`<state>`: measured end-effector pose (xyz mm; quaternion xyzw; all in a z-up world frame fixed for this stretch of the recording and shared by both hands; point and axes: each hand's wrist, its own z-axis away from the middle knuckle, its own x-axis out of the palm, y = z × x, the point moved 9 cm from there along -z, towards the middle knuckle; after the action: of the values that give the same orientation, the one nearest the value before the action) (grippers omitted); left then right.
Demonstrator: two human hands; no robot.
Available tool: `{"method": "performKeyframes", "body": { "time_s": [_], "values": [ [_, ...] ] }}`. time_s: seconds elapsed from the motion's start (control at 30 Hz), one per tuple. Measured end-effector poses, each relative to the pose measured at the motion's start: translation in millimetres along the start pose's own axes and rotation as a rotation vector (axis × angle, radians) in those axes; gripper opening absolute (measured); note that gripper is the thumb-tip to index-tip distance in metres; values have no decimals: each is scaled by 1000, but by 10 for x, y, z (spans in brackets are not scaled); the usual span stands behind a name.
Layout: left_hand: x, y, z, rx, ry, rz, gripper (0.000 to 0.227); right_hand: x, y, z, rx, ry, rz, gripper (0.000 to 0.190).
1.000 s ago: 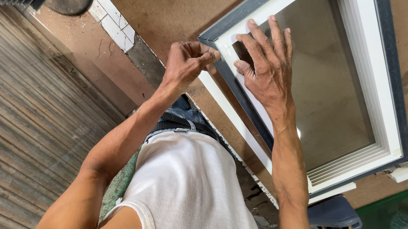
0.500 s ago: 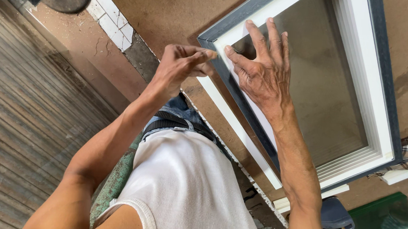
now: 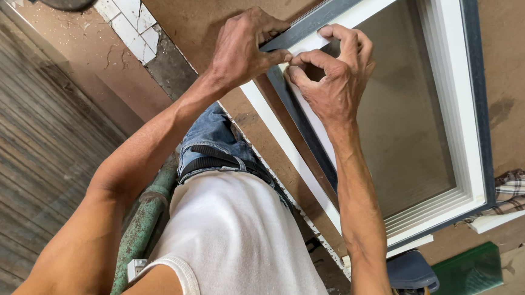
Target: The person assembles a window frame by hand, inserting white plastic strips into the frame's grooves and pressing them into place. They repeatedly adjust the frame and wipe the glass surface with a cloth while working at a bench.
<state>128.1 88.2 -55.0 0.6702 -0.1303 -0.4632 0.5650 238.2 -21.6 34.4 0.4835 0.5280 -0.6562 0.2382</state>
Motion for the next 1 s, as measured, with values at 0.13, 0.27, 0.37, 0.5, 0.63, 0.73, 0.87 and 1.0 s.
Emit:
{"method": "performKeyframes", "body": {
  "time_s": [0.13,0.27,0.37,0.5,0.63,0.73,0.87,1.0],
  "values": [
    [-71,-53,50,-50,38,28,47,86,-25,-22,35,30,26,19],
    [-30,-29,-18,-27,42,55,48,47,-11,-8,8,19,44,23],
    [-53,-53,-17,-41,43,66,48,24,-32,-18,-30,-29,14,27],
    [-61,-75,0,-71,42,118,47,47,19,-66,6,-92,-1,31],
    [-25,-83,6,-38,64,140,45,67,71,-71,26,-86,-28,38],
    [11,-144,15,-71,55,92,46,99,104,-25,59,-57,-34,40],
    [-2,-168,3,-101,49,152,46,192,126,1,109,-6,9,40],
    [-45,-138,-20,-113,-2,105,47,233,-4,-78,146,98,164,42]
  ]
}}
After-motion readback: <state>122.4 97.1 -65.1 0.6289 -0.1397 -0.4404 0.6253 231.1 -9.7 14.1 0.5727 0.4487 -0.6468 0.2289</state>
